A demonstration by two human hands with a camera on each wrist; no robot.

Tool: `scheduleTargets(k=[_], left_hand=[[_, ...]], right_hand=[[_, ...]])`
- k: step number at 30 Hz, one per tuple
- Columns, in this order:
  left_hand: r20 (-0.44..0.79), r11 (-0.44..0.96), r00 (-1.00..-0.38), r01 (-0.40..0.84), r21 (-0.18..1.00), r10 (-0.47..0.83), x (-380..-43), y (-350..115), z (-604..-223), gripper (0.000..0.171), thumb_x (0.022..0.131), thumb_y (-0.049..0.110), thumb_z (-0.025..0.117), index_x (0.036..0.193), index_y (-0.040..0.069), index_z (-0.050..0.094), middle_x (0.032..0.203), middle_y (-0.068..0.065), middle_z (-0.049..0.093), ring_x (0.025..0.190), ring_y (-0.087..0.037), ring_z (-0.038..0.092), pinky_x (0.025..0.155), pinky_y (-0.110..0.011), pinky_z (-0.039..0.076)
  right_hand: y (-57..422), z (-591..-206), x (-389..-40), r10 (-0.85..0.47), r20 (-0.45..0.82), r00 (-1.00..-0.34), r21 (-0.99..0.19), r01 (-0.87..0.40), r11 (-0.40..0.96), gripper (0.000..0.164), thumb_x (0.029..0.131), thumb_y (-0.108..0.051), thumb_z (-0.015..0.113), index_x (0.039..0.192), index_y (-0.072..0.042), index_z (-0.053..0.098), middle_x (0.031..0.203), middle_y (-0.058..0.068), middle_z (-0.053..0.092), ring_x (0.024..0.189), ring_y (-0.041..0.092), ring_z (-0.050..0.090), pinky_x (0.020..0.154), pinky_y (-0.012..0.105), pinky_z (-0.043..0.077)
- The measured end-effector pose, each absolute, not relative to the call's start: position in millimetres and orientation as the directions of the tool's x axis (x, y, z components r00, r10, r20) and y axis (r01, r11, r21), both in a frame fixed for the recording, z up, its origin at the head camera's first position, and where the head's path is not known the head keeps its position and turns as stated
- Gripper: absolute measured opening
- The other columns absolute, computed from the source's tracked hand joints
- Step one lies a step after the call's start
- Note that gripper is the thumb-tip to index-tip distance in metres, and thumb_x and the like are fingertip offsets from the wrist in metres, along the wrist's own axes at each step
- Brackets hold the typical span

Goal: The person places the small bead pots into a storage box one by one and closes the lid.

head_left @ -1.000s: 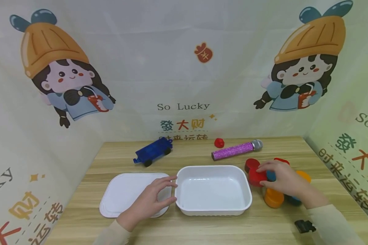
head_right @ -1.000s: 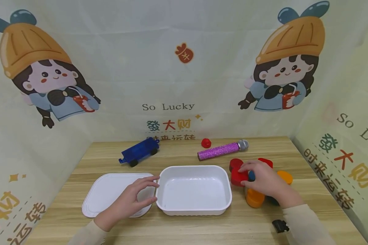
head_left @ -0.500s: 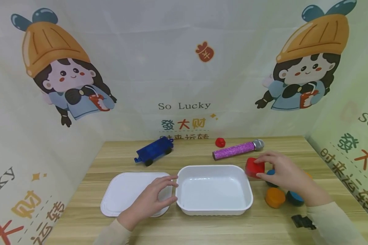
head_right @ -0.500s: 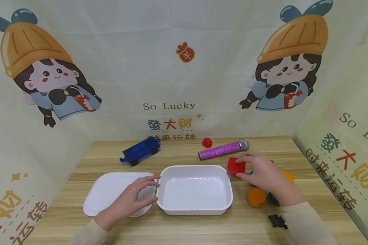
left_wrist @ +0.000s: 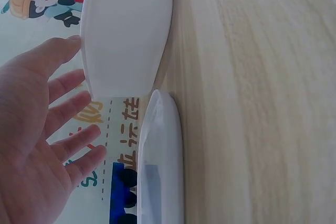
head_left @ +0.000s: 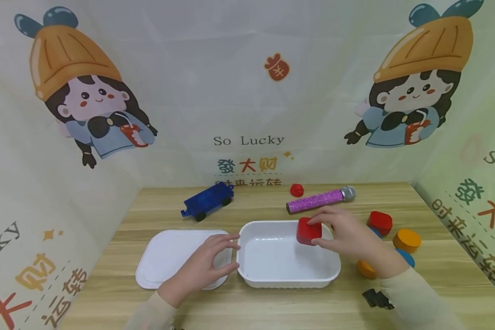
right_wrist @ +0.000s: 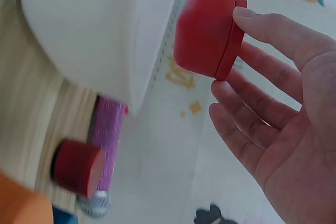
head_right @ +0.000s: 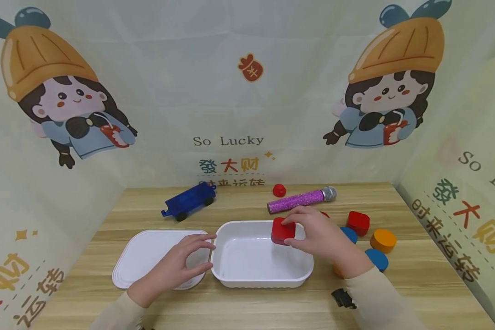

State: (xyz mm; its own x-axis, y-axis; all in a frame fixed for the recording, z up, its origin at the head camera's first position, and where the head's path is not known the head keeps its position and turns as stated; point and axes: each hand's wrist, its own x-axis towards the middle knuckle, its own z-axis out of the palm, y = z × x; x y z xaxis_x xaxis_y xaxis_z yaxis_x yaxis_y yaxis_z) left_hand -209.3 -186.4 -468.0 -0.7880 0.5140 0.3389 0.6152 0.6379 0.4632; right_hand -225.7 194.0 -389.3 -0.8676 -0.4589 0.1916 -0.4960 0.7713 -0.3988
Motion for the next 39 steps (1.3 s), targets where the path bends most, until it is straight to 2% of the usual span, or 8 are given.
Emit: scheduleTargets(k=[4,10,19,26,32,39], left_hand=[[0.347,0.636,-0.779,0.627,0.45,0.522,-211.5,-187.3,-464.8,0.033,0.089,0.03,0.081,0.118,0.016,0.072,0.145,-0.007,0.062,0.138,-0.032,0.053,0.116,-0.053,0.043],[0.335,0.64,-0.786,0.618,0.456,0.52,-213.0,-187.6,-464.9,0.033,0.089,0.031,0.081,0.118,0.017,0.072,0.146,-0.006,0.062,0.139,-0.032,0.052,0.116,-0.053,0.043],[0.285,0.655,-0.798,0.6,0.461,0.531,-214.5,-187.2,-464.0,0.033,0.091,0.036,0.079,0.119,0.02,0.072,0.148,-0.002,0.061,0.141,-0.03,0.051,0.117,-0.053,0.044],[0.241,0.691,-0.825,0.562,0.455,0.512,-212.5,-185.5,-460.2,0.035,0.091,0.039,0.079,0.12,0.022,0.073,0.148,0.001,0.061,0.143,-0.032,0.049,0.116,-0.055,0.045],[0.234,0.699,-0.831,0.552,0.454,0.505,-211.8,-186.0,-458.0,0.036,0.091,0.039,0.079,0.122,0.022,0.073,0.148,-0.001,0.061,0.143,-0.033,0.048,0.116,-0.055,0.044],[0.243,0.693,-0.829,0.555,0.46,0.503,-211.0,-186.2,-459.1,0.035,0.09,0.036,0.08,0.121,0.023,0.073,0.148,-0.001,0.061,0.142,-0.03,0.05,0.115,-0.054,0.046]], right_hand=[[173.8,-397.1,-230.5,-0.499,0.187,-0.846,-0.402,-0.53,0.747,0.039,0.082,-0.025,0.089,0.117,-0.017,0.077,0.129,0.006,0.069,0.122,0.03,0.063,0.094,0.045,0.062],[145.4,-407.7,-238.3,-0.564,0.181,-0.806,-0.412,-0.583,0.7,0.037,0.082,-0.024,0.089,0.116,-0.015,0.077,0.124,0.005,0.07,0.116,0.025,0.064,0.095,0.042,0.061],[105.3,-420.4,-244.3,-0.573,0.133,-0.809,-0.449,-0.565,0.692,0.035,0.084,-0.025,0.088,0.115,-0.013,0.077,0.12,0.005,0.072,0.111,0.022,0.066,0.096,0.04,0.06],[82.6,-427.2,-249.7,-0.571,0.123,-0.812,-0.431,-0.562,0.706,0.035,0.083,-0.025,0.089,0.113,-0.012,0.078,0.118,0.007,0.072,0.109,0.023,0.067,0.097,0.041,0.06],[68.9,-432.2,-254.9,-0.56,0.073,-0.825,-0.45,-0.528,0.72,0.035,0.082,-0.021,0.089,0.114,-0.009,0.078,0.124,0.011,0.072,0.115,0.028,0.066,0.101,0.045,0.058],[62.5,-437.5,-257.0,-0.527,0.025,-0.849,-0.456,-0.479,0.75,0.036,0.082,-0.021,0.089,0.116,-0.012,0.078,0.128,0.01,0.07,0.116,0.026,0.065,0.1,0.043,0.059]])
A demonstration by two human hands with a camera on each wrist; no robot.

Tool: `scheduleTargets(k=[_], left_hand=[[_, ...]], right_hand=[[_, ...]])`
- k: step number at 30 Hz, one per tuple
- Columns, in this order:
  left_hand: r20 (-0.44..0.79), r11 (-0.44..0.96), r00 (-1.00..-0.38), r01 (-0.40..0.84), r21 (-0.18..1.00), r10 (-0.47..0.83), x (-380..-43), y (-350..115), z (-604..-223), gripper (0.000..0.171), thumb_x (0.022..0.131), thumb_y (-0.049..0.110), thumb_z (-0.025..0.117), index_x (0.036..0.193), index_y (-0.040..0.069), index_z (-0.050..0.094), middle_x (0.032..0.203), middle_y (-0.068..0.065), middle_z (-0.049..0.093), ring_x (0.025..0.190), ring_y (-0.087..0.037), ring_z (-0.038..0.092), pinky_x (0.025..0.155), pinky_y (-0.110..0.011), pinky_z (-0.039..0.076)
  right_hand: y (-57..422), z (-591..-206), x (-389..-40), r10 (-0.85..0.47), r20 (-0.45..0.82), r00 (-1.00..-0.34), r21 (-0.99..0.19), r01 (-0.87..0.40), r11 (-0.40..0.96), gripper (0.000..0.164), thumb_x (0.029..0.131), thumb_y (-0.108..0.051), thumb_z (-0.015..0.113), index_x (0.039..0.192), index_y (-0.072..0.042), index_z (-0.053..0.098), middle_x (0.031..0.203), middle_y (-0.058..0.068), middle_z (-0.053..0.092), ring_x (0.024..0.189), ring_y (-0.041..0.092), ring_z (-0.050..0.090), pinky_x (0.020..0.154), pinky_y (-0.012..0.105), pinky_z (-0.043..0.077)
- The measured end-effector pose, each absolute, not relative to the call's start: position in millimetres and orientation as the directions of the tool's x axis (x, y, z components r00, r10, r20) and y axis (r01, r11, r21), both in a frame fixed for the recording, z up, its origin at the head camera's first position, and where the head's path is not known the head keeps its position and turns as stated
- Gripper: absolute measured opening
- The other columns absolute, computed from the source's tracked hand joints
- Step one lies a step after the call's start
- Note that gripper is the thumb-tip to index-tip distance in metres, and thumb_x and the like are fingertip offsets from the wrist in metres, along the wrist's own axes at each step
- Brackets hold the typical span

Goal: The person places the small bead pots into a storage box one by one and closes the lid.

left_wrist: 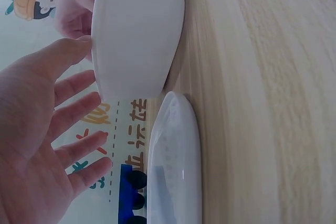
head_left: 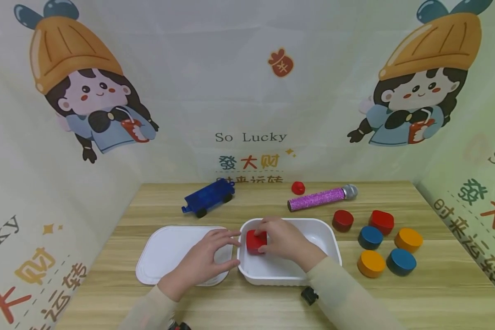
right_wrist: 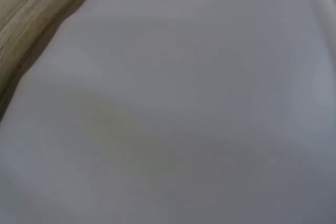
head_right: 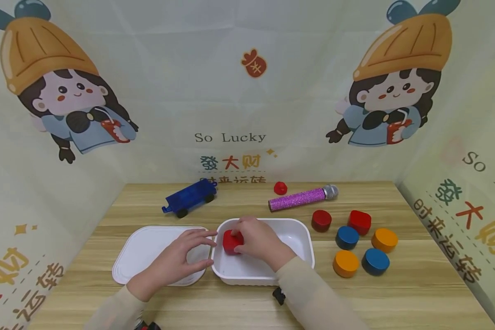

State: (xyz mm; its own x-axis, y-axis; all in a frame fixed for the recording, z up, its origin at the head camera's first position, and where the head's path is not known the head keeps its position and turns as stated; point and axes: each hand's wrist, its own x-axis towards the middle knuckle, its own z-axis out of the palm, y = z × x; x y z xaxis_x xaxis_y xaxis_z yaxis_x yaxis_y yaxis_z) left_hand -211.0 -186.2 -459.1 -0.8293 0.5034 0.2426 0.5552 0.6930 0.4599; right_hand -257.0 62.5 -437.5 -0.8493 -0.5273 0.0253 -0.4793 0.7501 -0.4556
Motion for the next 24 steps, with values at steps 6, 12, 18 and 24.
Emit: scheduleTargets(k=[6,12,18,24], left_hand=[[0.257,0.69,-0.823,0.566,0.451,0.507,-210.4,-186.5,-461.1,0.035,0.09,0.036,0.08,0.122,0.022,0.073,0.148,-0.001,0.061,0.141,-0.029,0.05,0.114,-0.054,0.047],[0.265,0.694,-0.821,0.57,0.44,0.506,-211.2,-186.2,-460.9,0.035,0.091,0.036,0.08,0.122,0.022,0.073,0.147,-0.001,0.062,0.141,-0.028,0.051,0.114,-0.054,0.047],[0.267,0.691,-0.818,0.574,0.439,0.509,-210.9,-186.7,-459.9,0.035,0.09,0.036,0.08,0.121,0.022,0.073,0.148,-0.001,0.061,0.14,-0.028,0.051,0.114,-0.053,0.047],[0.265,0.687,-0.815,0.577,0.442,0.515,-211.8,-186.2,-459.2,0.036,0.09,0.038,0.08,0.121,0.021,0.073,0.148,-0.002,0.061,0.141,-0.029,0.05,0.115,-0.053,0.046]], right_hand=[[60.8,-439.4,-258.3,-0.521,0.008,-0.853,-0.467,-0.464,0.753,0.037,0.082,-0.021,0.089,0.116,-0.012,0.078,0.128,0.011,0.07,0.115,0.027,0.066,0.099,0.042,0.06],[64.8,-439.4,-260.5,-0.525,0.001,-0.851,-0.469,-0.464,0.751,0.038,0.083,-0.023,0.088,0.117,-0.012,0.078,0.126,0.008,0.071,0.114,0.024,0.066,0.101,0.042,0.059],[84.4,-438.8,-258.1,-0.531,0.027,-0.847,-0.459,-0.482,0.746,0.031,0.087,-0.024,0.084,0.116,-0.014,0.077,0.124,0.005,0.071,0.12,0.025,0.065,0.106,0.045,0.056],[111.8,-437.1,-249.6,-0.503,0.061,-0.862,-0.452,-0.473,0.756,0.028,0.089,-0.021,0.082,0.115,-0.012,0.076,0.12,0.004,0.073,0.12,0.026,0.066,0.108,0.047,0.054]])
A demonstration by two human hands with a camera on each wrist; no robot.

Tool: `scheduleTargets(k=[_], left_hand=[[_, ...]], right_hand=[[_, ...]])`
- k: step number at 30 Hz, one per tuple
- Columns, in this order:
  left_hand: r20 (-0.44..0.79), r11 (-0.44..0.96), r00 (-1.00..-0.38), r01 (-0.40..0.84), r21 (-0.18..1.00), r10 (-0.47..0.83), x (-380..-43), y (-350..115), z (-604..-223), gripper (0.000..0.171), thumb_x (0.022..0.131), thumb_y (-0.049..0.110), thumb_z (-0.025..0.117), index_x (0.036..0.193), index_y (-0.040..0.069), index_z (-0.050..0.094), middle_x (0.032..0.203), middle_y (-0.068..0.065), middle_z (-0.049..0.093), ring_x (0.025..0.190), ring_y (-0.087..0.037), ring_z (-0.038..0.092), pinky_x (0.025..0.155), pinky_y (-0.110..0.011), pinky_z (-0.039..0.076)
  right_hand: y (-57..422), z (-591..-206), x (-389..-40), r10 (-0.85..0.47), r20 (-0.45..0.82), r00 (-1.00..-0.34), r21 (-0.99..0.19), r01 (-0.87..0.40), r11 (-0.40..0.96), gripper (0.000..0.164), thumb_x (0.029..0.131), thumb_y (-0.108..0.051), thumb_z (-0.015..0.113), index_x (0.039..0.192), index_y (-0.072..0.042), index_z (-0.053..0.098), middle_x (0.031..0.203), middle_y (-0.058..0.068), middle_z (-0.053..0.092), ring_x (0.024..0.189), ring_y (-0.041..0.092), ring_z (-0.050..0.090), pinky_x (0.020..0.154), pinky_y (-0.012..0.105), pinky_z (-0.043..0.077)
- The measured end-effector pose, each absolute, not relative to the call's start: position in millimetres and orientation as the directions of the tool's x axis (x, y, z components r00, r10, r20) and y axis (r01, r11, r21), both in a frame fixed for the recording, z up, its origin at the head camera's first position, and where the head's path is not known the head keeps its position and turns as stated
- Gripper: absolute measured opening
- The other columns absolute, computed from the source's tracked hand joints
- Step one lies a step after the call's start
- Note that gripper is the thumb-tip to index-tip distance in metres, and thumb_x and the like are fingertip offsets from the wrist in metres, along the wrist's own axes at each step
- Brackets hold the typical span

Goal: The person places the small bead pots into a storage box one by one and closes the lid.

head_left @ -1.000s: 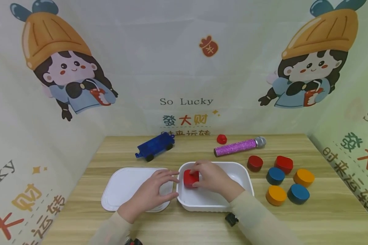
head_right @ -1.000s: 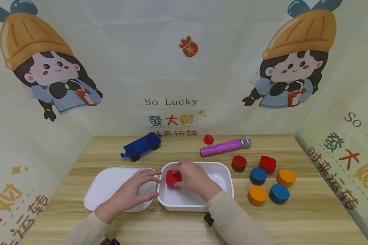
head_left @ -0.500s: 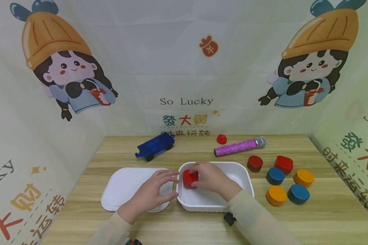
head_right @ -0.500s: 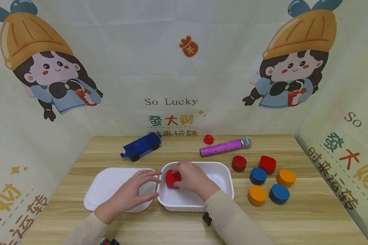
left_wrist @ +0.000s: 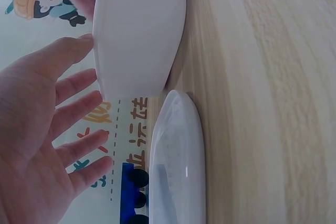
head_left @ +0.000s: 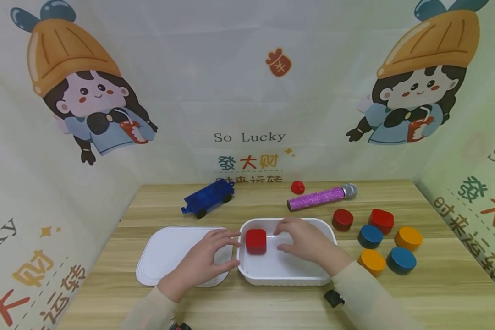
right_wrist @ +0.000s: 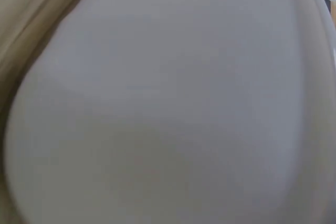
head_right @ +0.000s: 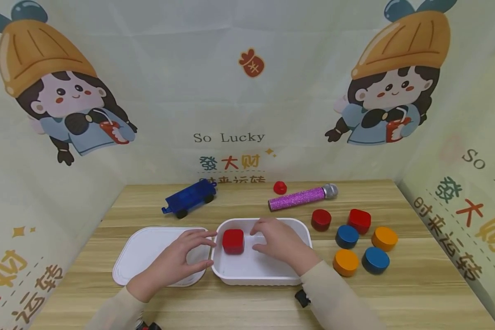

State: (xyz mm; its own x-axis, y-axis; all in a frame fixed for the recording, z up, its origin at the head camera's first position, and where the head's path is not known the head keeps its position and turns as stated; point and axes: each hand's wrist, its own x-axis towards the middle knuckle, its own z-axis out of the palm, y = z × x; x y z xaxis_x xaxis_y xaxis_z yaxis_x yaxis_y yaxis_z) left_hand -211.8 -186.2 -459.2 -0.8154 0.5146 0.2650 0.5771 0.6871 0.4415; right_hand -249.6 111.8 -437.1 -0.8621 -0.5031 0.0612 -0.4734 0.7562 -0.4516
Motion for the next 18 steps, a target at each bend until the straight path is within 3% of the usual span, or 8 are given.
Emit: scheduleTargets(k=[11,18], left_hand=[[0.23,0.697,-0.835,0.545,0.466,0.499,-213.2,-184.9,-458.3,0.034,0.091,0.036,0.08,0.121,0.022,0.073,0.149,-0.002,0.06,0.142,-0.028,0.05,0.116,-0.055,0.045],[0.232,0.699,-0.835,0.546,0.461,0.499,-212.0,-184.5,-460.6,0.034,0.091,0.036,0.08,0.122,0.023,0.073,0.149,0.001,0.06,0.142,-0.029,0.05,0.115,-0.055,0.046]], right_hand=[[163.9,-433.0,-235.1,-0.492,0.181,-0.852,-0.393,-0.521,0.758,0.026,0.088,-0.018,0.082,0.113,-0.012,0.076,0.123,0.01,0.072,0.119,0.033,0.065,0.104,0.053,0.055],[197.0,-422.4,-215.2,-0.448,0.162,-0.879,-0.41,-0.473,0.78,0.024,0.09,-0.018,0.081,0.113,-0.015,0.077,0.131,0.012,0.068,0.125,0.037,0.062,0.102,0.056,0.056]])
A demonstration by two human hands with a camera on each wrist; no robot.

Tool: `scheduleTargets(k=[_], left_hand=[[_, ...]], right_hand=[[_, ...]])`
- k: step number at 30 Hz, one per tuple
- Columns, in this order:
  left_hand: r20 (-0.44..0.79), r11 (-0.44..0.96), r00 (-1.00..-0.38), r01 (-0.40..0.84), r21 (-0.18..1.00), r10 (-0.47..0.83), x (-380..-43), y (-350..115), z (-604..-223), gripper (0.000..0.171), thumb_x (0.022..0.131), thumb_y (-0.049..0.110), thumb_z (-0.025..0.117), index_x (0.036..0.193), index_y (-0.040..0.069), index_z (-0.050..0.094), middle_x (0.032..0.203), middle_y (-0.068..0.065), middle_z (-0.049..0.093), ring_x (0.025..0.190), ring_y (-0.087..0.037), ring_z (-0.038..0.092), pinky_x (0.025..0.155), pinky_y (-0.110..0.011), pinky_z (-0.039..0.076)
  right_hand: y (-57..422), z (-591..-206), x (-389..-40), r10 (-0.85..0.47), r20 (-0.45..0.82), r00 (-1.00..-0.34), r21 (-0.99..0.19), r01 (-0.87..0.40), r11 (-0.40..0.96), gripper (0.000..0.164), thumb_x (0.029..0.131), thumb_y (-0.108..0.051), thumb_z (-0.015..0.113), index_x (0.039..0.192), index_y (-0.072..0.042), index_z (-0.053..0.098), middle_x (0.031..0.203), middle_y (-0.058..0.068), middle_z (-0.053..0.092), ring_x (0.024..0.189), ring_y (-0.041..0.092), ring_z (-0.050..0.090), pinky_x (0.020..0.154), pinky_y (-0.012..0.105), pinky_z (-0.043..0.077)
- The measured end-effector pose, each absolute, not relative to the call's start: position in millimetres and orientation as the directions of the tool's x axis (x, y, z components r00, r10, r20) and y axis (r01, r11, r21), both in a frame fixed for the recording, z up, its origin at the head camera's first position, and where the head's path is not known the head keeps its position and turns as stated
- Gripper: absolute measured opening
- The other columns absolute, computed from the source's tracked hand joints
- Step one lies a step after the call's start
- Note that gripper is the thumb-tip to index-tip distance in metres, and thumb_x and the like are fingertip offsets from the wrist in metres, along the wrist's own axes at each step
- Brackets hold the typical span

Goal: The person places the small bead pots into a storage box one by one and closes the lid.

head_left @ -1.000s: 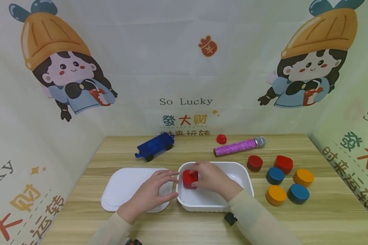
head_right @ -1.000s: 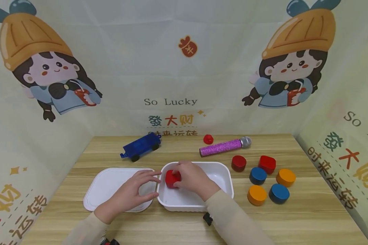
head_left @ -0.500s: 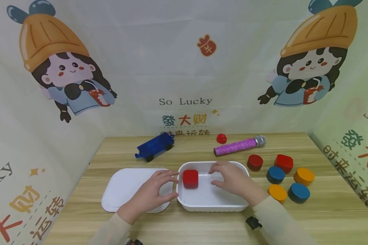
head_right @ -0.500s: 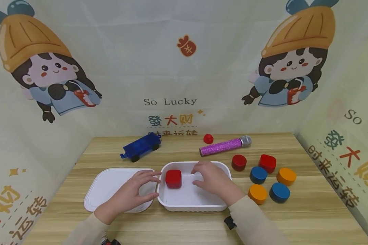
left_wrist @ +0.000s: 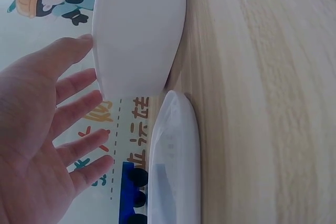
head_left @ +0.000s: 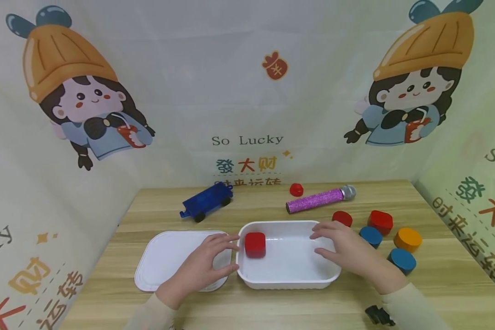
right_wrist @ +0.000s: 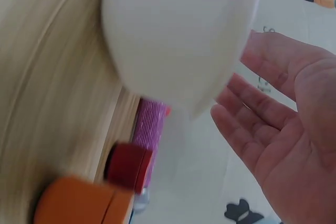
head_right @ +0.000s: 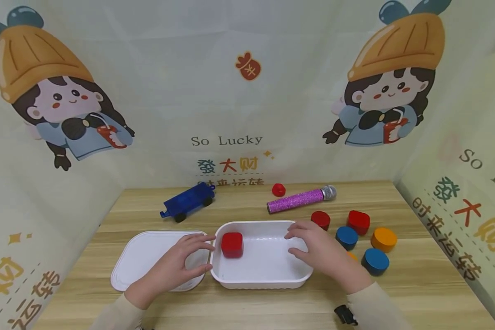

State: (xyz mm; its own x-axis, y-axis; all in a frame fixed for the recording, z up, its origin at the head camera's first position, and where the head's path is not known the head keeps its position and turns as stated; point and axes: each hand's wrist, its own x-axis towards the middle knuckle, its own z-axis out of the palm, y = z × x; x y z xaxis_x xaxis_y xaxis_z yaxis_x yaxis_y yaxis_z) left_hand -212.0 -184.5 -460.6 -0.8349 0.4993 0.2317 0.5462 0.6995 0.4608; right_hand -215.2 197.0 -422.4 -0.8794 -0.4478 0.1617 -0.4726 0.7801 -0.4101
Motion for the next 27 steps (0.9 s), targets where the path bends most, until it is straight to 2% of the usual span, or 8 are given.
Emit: scheduleTargets(k=[4,10,17,23,27], left_hand=[[0.246,0.7,-0.831,0.553,0.452,0.498,-210.4,-185.1,-461.2,0.034,0.091,0.037,0.08,0.121,0.023,0.073,0.148,0.001,0.061,0.141,-0.029,0.05,0.114,-0.054,0.047],[0.251,0.694,-0.826,0.562,0.45,0.505,-211.3,-185.3,-461.0,0.034,0.091,0.037,0.08,0.121,0.023,0.073,0.148,-0.001,0.061,0.141,-0.029,0.05,0.115,-0.054,0.047],[0.241,0.706,-0.836,0.547,0.45,0.494,-212.0,-185.8,-458.6,0.035,0.09,0.035,0.081,0.121,0.022,0.073,0.149,0.0,0.06,0.141,-0.028,0.05,0.115,-0.053,0.046],[0.246,0.696,-0.831,0.553,0.459,0.498,-211.7,-186.5,-459.5,0.035,0.09,0.035,0.081,0.122,0.022,0.073,0.15,-0.001,0.06,0.142,-0.028,0.049,0.117,-0.053,0.045],[0.248,0.689,-0.825,0.561,0.459,0.507,-210.7,-185.8,-460.8,0.034,0.091,0.036,0.08,0.121,0.022,0.073,0.149,-0.001,0.06,0.141,-0.028,0.05,0.117,-0.053,0.045]], right_hand=[[213.1,-424.3,-202.6,-0.426,0.188,-0.885,-0.416,-0.465,0.782,0.022,0.091,-0.018,0.079,0.113,-0.014,0.077,0.132,0.011,0.068,0.125,0.038,0.061,0.103,0.058,0.055],[232.4,-430.5,-189.9,-0.424,0.265,-0.866,-0.411,-0.5,0.762,0.021,0.092,-0.016,0.079,0.113,-0.013,0.077,0.13,0.008,0.069,0.121,0.034,0.064,0.098,0.053,0.058],[258.2,-433.0,-188.9,-0.416,0.314,-0.853,-0.336,-0.51,0.792,0.025,0.088,-0.012,0.081,0.112,-0.012,0.077,0.125,0.008,0.071,0.119,0.034,0.064,0.096,0.054,0.058],[278.1,-436.4,-186.0,-0.404,0.252,-0.879,-0.326,-0.47,0.82,0.028,0.084,-0.016,0.085,0.111,-0.01,0.077,0.124,0.014,0.071,0.117,0.04,0.063,0.098,0.061,0.055],[290.7,-440.8,-182.5,-0.411,0.219,-0.885,-0.293,-0.462,0.837,0.03,0.079,-0.016,0.089,0.107,-0.009,0.077,0.117,0.014,0.072,0.111,0.04,0.065,0.095,0.062,0.055]])
